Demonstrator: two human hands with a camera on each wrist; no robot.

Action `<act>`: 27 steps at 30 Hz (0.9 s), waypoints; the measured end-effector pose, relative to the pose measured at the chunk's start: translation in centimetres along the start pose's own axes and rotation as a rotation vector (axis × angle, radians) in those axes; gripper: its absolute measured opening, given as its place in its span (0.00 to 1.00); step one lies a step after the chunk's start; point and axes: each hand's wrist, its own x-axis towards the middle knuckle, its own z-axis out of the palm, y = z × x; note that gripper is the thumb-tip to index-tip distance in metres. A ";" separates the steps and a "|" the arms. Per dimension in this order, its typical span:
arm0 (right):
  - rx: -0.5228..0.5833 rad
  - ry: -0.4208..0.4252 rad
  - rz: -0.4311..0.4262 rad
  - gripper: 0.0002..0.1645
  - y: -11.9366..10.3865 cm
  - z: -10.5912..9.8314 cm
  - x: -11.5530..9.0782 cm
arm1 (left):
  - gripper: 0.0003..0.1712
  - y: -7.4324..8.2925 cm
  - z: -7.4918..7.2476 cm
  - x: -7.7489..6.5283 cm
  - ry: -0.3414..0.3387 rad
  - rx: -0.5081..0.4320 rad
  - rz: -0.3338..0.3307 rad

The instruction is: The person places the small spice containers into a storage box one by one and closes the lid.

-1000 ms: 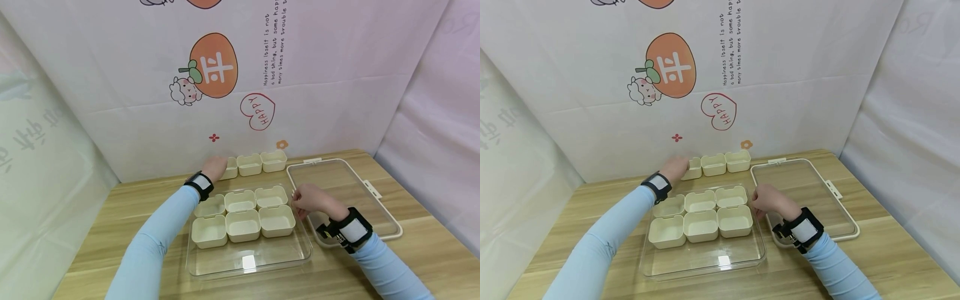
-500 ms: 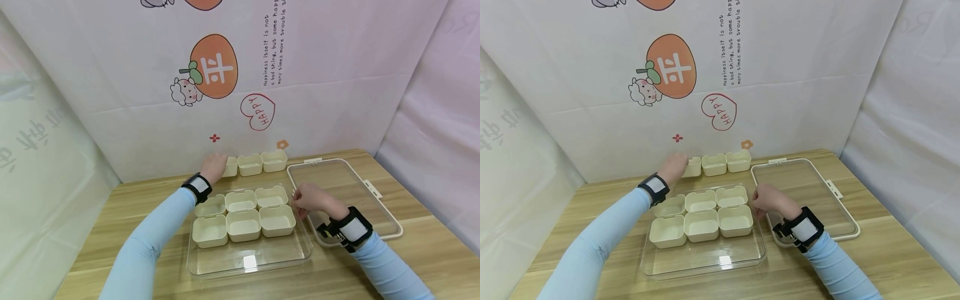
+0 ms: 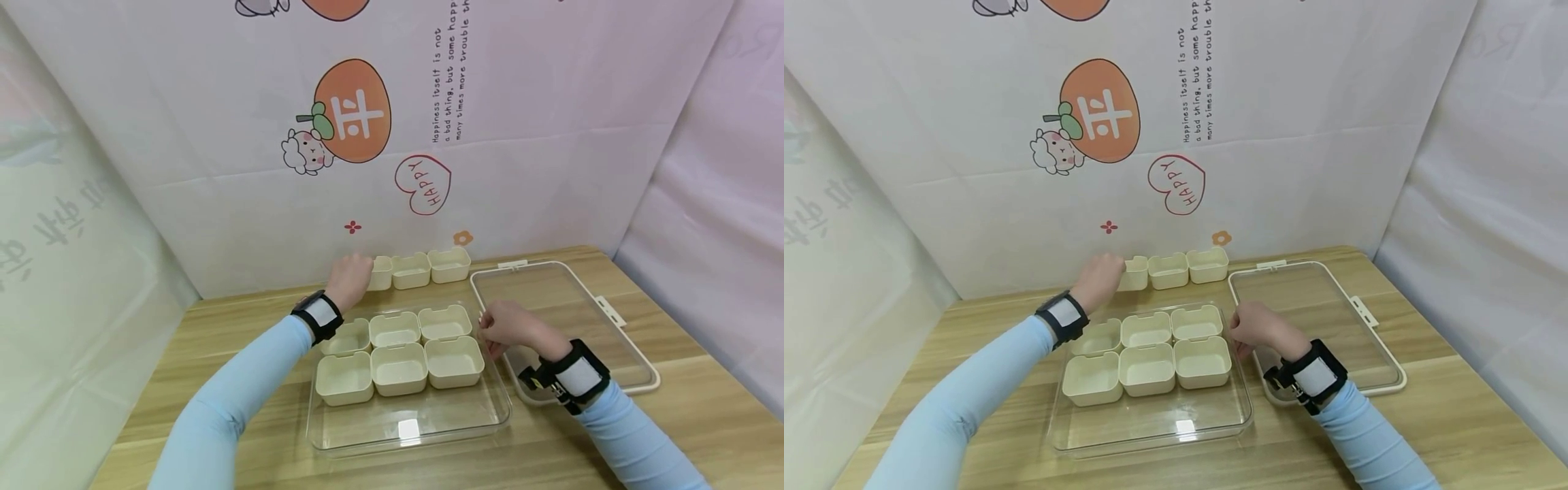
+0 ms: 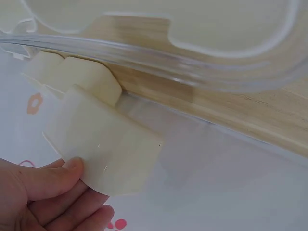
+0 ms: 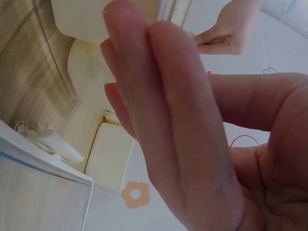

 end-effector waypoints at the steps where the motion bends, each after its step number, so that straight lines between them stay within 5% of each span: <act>1: 0.002 -0.001 0.001 0.08 0.0 0.0 0.0 | 0.10 0.1 -0.2 -0.2 0.001 0.001 0.002; 27: 0.025 -0.013 -0.013 0.09 0.4 0.1 0.3 | 0.12 1.6 -2.4 -5.0 0.158 0.032 0.111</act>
